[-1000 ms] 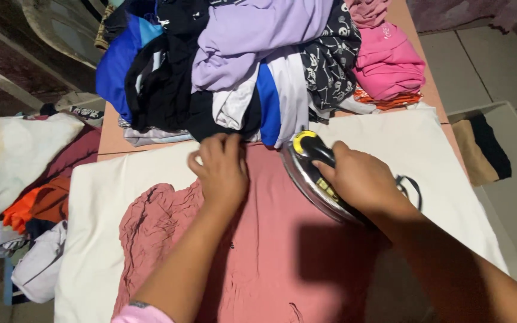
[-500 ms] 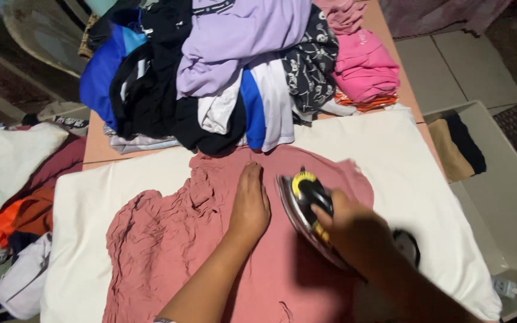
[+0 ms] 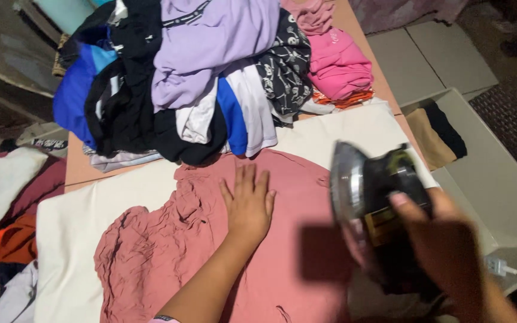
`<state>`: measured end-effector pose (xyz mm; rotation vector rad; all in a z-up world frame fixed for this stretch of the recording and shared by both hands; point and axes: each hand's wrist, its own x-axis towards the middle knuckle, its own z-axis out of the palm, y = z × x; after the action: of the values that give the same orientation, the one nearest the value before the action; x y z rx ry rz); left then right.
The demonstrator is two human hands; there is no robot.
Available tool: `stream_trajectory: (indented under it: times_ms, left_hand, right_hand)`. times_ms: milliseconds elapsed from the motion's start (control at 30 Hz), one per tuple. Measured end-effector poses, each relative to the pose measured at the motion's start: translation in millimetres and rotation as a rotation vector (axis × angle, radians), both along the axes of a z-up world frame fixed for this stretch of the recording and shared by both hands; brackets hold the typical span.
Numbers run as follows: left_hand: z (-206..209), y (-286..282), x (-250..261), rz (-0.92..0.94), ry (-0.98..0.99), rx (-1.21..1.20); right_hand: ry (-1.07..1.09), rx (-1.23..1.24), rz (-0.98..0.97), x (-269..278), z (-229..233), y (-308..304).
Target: Ironing a pink shirt on a makeshift ironing board (table with a white cloth).
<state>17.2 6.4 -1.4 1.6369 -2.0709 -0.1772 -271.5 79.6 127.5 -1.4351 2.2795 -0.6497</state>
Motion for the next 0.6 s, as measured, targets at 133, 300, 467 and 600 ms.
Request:
stream_trajectory:
  times_ms: [133, 300, 467, 600]
  left_hand:
    - [9.9, -10.3, -30.0, -0.166, 0.018, -0.016]
    - [14.0, -30.5, -69.8, -0.360, 0.064, -0.038]
    - [30.9, -64.2, -97.1, -0.495, -0.043, 0.118]
    - [24.9, -106.4, -113.0, -0.443, 0.137, 0.399]
  right_hand:
    - [-0.126, 0.030, -0.209, -27.4, 14.3, 3.9]
    - [0.128, 0.062, -0.205, -60.6, -11.9, 8.7]
    - [0.318, 0.069, -0.126, -74.6, -23.5, 13.2]
    - [0.188, 0.217, -0.159, -71.8, -11.5, 8.6]
